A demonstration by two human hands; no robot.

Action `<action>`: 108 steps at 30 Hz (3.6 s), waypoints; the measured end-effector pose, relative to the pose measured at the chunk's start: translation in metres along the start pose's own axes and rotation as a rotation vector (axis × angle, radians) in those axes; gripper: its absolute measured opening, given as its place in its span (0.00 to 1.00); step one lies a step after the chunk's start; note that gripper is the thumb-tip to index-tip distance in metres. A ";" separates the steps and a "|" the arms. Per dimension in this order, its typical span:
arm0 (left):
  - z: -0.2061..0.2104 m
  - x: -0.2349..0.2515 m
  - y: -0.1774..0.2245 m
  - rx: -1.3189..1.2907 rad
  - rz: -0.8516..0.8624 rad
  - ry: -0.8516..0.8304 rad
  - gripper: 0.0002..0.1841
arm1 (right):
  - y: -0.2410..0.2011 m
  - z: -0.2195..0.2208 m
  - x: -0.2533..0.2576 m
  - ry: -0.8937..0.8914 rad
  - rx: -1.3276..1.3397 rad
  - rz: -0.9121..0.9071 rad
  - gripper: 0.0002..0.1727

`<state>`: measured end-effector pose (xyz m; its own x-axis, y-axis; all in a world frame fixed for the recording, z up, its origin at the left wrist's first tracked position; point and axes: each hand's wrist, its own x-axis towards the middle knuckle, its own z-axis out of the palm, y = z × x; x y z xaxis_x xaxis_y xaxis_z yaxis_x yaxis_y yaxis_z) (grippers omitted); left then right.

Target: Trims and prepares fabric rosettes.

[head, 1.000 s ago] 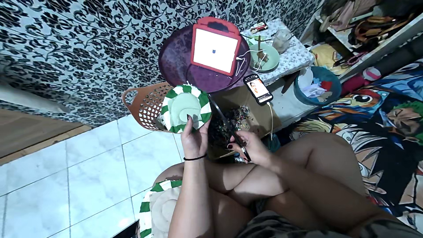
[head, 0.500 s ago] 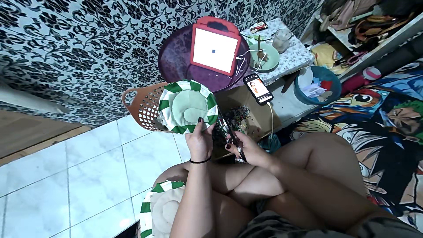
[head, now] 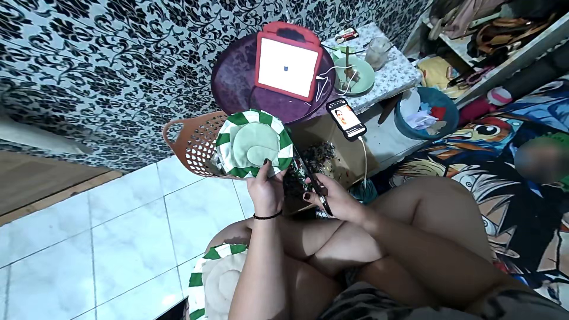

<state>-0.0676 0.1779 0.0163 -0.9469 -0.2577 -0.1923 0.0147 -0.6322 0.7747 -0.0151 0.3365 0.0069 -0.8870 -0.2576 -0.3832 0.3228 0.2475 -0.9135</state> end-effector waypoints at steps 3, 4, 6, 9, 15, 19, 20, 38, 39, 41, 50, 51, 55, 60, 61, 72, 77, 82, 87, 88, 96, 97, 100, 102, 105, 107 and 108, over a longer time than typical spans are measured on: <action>0.001 -0.002 -0.002 0.004 0.001 -0.007 0.13 | 0.000 0.001 0.001 0.014 0.019 0.013 0.30; 0.001 -0.003 -0.003 0.009 0.003 -0.008 0.13 | 0.000 0.001 0.001 0.015 0.029 0.019 0.30; 0.002 -0.004 -0.003 0.012 0.012 -0.014 0.13 | 0.000 0.001 0.002 0.016 0.043 0.024 0.29; 0.004 -0.006 -0.006 0.007 0.025 -0.015 0.12 | 0.001 0.002 0.001 0.009 0.069 0.006 0.28; 0.003 -0.008 -0.009 0.028 0.050 -0.046 0.12 | 0.002 0.003 0.000 0.007 0.093 -0.007 0.28; 0.002 -0.009 -0.009 0.033 0.061 -0.066 0.12 | 0.002 0.003 0.001 0.015 0.103 -0.002 0.26; 0.002 -0.009 -0.009 0.031 0.060 -0.068 0.12 | 0.002 0.003 0.001 0.017 0.102 -0.003 0.25; 0.002 -0.007 -0.008 0.011 0.044 -0.063 0.13 | -0.004 0.007 -0.005 0.094 0.191 0.032 0.17; 0.001 -0.007 -0.009 0.007 0.043 -0.066 0.14 | -0.004 0.007 -0.005 0.093 0.193 0.033 0.17; 0.001 -0.006 -0.009 0.001 0.040 -0.067 0.14 | -0.004 0.007 -0.006 0.092 0.196 0.030 0.16; 0.001 -0.004 -0.003 0.033 0.024 -0.003 0.12 | 0.003 0.001 -0.003 0.004 0.107 0.043 0.26; 0.001 -0.003 -0.001 0.038 0.020 0.005 0.12 | 0.005 0.000 -0.002 -0.032 0.058 0.053 0.32; 0.000 -0.002 0.004 0.058 -0.005 -0.008 0.12 | 0.007 -0.001 -0.002 -0.068 -0.014 0.085 0.37; 0.000 -0.004 0.007 0.104 -0.054 -0.015 0.11 | 0.002 -0.002 0.000 -0.007 -0.013 0.064 0.32; 0.001 -0.005 0.008 0.109 -0.064 -0.018 0.11 | 0.001 -0.003 0.000 0.004 -0.015 0.073 0.32; 0.000 -0.005 0.009 0.119 -0.082 -0.031 0.12 | -0.001 -0.007 0.001 0.061 0.048 0.095 0.26; -0.001 -0.004 0.009 0.114 -0.080 -0.027 0.11 | 0.000 -0.008 0.001 0.043 0.018 0.080 0.28; -0.001 -0.003 0.008 0.119 -0.077 -0.039 0.12 | 0.000 -0.007 0.001 0.052 0.021 0.072 0.28; -0.002 -0.002 0.009 0.114 -0.077 -0.039 0.12 | 0.000 -0.008 0.001 0.054 0.023 0.074 0.28; -0.002 -0.002 0.009 0.113 -0.076 -0.041 0.12 | 0.000 -0.008 0.002 0.045 0.013 0.078 0.30; -0.002 -0.003 0.009 0.121 -0.081 -0.044 0.11 | 0.002 -0.008 0.003 0.044 0.016 0.078 0.28; -0.002 -0.003 0.009 0.118 -0.081 -0.047 0.11 | 0.002 -0.008 0.003 0.046 0.025 0.077 0.28; -0.002 -0.002 0.009 0.119 -0.082 -0.051 0.11 | 0.002 -0.008 0.002 0.044 0.044 0.069 0.27; -0.001 -0.003 0.010 0.130 -0.085 -0.040 0.11 | 0.001 -0.008 0.001 0.034 0.061 0.061 0.26; -0.002 -0.002 0.010 0.129 -0.090 -0.041 0.11 | 0.000 -0.007 0.000 0.026 0.095 0.053 0.26; -0.002 -0.003 0.009 0.126 -0.093 -0.041 0.11 | 0.000 -0.007 -0.001 0.024 0.117 0.059 0.26; -0.002 -0.003 0.009 0.127 -0.096 -0.041 0.11 | 0.000 -0.007 -0.001 0.024 0.125 0.059 0.25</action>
<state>-0.0643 0.1714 0.0229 -0.9544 -0.1688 -0.2461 -0.1147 -0.5540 0.8246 -0.0166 0.3433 0.0084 -0.8723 -0.2234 -0.4349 0.4120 0.1433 -0.8999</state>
